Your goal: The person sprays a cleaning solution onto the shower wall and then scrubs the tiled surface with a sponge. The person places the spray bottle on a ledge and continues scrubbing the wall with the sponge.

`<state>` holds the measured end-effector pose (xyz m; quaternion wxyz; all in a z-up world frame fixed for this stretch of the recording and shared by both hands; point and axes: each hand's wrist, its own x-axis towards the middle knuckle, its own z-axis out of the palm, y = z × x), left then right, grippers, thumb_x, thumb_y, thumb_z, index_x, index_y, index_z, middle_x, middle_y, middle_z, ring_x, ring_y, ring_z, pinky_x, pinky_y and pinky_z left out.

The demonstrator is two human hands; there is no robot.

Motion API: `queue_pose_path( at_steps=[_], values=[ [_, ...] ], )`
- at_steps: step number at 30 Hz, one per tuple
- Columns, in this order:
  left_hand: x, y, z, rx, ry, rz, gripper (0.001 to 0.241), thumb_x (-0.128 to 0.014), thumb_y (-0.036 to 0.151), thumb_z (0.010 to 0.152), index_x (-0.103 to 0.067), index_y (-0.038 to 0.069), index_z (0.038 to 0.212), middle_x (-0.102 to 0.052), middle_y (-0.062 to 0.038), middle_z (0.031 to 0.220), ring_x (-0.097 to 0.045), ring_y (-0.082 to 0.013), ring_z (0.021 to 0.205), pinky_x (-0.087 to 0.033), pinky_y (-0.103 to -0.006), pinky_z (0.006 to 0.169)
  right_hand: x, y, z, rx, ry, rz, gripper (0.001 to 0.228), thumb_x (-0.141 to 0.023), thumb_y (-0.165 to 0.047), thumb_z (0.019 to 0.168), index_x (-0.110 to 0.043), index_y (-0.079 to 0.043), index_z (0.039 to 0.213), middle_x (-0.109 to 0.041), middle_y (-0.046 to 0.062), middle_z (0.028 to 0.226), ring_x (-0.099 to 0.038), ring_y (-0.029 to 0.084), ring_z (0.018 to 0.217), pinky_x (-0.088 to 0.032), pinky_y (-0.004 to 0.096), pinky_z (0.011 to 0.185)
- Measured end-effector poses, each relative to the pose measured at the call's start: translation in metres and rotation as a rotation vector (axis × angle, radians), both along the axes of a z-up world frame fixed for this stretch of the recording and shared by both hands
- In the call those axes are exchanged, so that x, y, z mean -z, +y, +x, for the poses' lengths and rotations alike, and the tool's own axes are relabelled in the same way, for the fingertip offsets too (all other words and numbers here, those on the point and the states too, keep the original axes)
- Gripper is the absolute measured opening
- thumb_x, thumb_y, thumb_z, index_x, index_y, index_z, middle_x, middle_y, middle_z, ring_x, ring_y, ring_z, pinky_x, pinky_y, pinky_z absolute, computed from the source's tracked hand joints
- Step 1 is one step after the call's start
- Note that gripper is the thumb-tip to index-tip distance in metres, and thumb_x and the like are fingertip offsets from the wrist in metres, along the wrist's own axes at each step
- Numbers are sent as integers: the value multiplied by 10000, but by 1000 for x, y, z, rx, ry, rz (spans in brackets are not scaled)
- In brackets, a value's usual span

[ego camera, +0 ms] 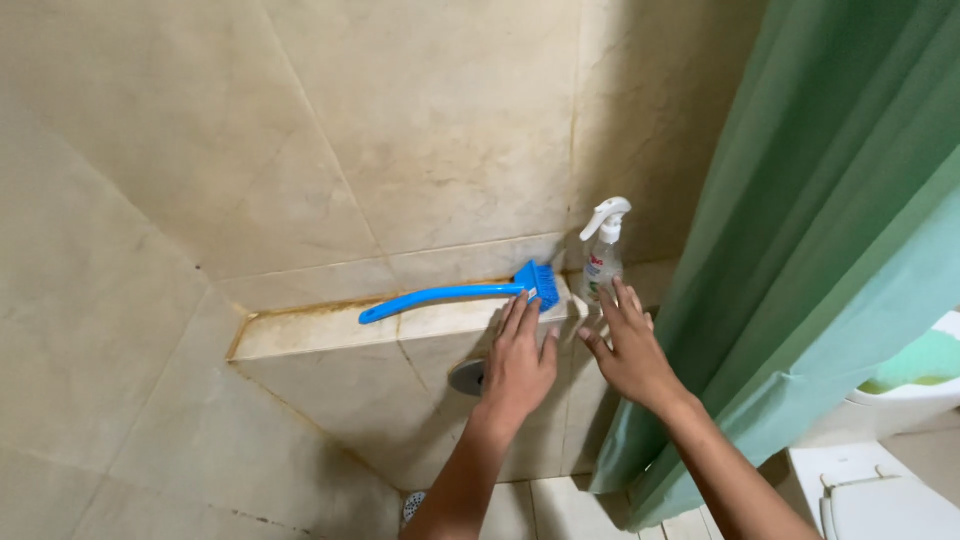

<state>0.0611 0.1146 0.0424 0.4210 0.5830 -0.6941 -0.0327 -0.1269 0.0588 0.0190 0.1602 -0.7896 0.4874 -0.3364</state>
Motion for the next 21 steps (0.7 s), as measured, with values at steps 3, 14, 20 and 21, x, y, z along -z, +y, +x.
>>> queue_pose_path(
  at_steps=[3,14,20,21],
  values=[
    [-1,16,14,-29,-177,93,686,-626,355,969,-440,-54,1486,-351,-271,1591,-309,-449,1467,-218,-592,1189,-5,16,9,-24,132,23,742,-571,-457,959,-335,-108,1571,-159,215,1675,-143,450,1523,-183,718,1137],
    [-7,59,29,89,-222,260,770,-593,432,973,-336,-17,1543,-261,-246,1643,-209,-422,1527,-175,-621,1195,-15,82,15,34,199,19,707,-555,-494,963,-384,-118,1537,-185,205,1670,-161,427,1532,-184,705,1148],
    [2,71,-13,206,-212,303,773,-570,436,981,-310,-11,1556,-255,-225,1652,-202,-404,1535,-174,-604,1206,-5,118,-23,136,243,0,685,-587,-438,956,-395,-108,1524,-195,203,1666,-153,424,1542,-200,680,1154],
    [5,76,-21,218,-225,326,766,-561,437,990,-305,-8,1559,-255,-219,1654,-202,-401,1533,-166,-606,1210,-3,126,-29,153,259,32,676,-598,-434,959,-394,-100,1510,-196,198,1666,-150,419,1549,-205,670,1159]
  ],
)
